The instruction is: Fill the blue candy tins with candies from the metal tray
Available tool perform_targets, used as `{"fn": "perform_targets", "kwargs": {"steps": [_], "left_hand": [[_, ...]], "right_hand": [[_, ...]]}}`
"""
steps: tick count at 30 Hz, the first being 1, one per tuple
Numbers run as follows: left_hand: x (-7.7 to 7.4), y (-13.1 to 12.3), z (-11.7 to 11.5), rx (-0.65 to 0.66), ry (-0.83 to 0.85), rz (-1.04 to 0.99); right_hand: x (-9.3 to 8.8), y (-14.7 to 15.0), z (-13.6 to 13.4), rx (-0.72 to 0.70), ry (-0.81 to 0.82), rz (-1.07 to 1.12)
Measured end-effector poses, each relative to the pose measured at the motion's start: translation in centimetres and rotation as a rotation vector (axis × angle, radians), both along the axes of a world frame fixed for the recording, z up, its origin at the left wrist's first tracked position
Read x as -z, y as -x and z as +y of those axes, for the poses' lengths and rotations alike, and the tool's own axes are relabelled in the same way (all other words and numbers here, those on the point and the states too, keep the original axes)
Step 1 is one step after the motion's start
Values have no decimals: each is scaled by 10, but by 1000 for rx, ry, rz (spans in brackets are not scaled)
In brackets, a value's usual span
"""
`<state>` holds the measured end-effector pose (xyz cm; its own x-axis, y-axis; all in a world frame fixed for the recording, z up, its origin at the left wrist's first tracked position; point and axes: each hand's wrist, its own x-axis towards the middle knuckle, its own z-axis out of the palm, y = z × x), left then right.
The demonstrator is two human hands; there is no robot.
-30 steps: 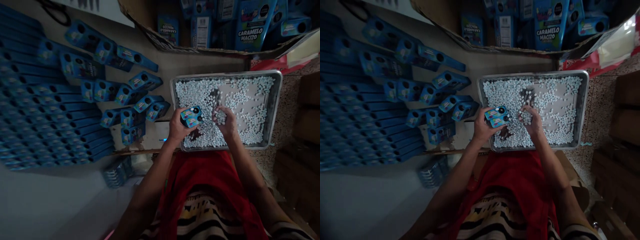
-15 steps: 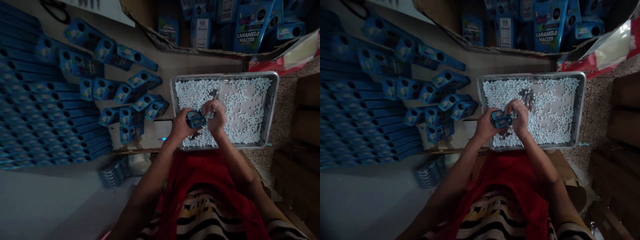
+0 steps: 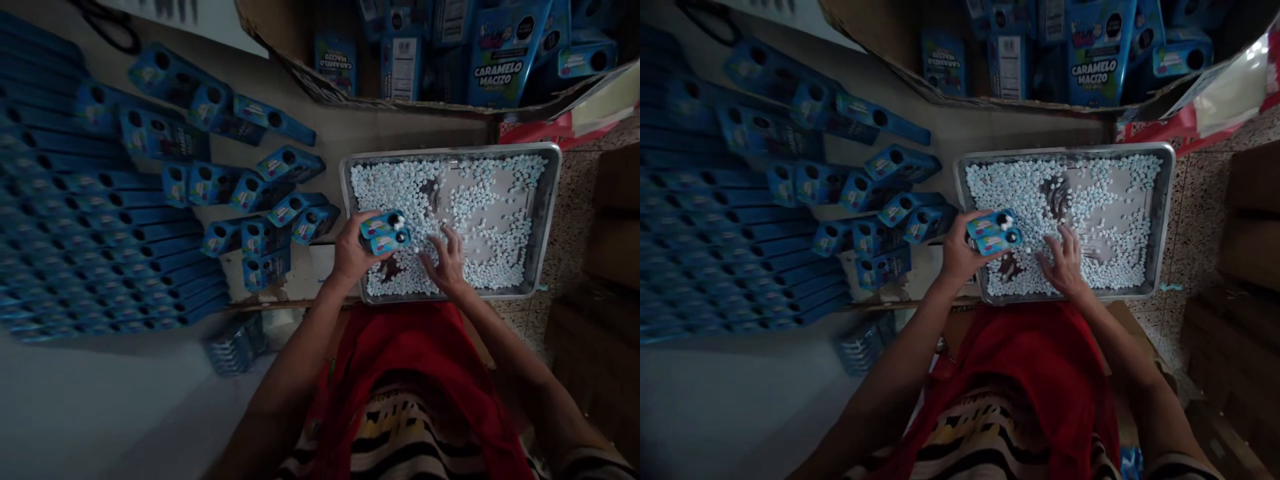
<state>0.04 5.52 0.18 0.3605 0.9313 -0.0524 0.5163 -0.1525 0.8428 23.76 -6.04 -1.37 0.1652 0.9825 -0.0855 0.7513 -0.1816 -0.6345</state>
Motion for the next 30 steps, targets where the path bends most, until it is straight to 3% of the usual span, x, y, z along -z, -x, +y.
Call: {"fn": "perform_targets", "kwargs": {"steps": [3, 5, 8, 11, 13, 16, 18, 21, 25, 30], "left_hand": [[10, 0, -2, -89, -51, -70], [20, -2, -5, -60, -51, -101], [31, -2, -11, -33, 2, -68], [30, 1, -15, 13, 14, -9], [27, 1, -15, 11, -25, 9], [23, -5, -14, 11, -89, 22], [25, -12, -14, -14, -110, 28], [31, -22, -16, -89, -99, -4], [38, -27, -18, -74, -38, -53], [36, -23, -13, -64, -5, -90]], "right_hand": [[23, 0, -9, -304, 102, -208], [35, -4, 9, -375, 119, -268], [46, -21, 52, -295, 130, -256], [46, -36, 89, -12, 119, -96], [38, -39, 101, 250, 120, 173], [15, -31, 103, 598, 177, 813], [-6, -22, 100, 692, 221, 1239], [-39, -6, 100, 672, 208, 1642], [-69, 22, 117, 534, 54, 1738], [-72, 49, 133, 317, -77, 1409]]}}
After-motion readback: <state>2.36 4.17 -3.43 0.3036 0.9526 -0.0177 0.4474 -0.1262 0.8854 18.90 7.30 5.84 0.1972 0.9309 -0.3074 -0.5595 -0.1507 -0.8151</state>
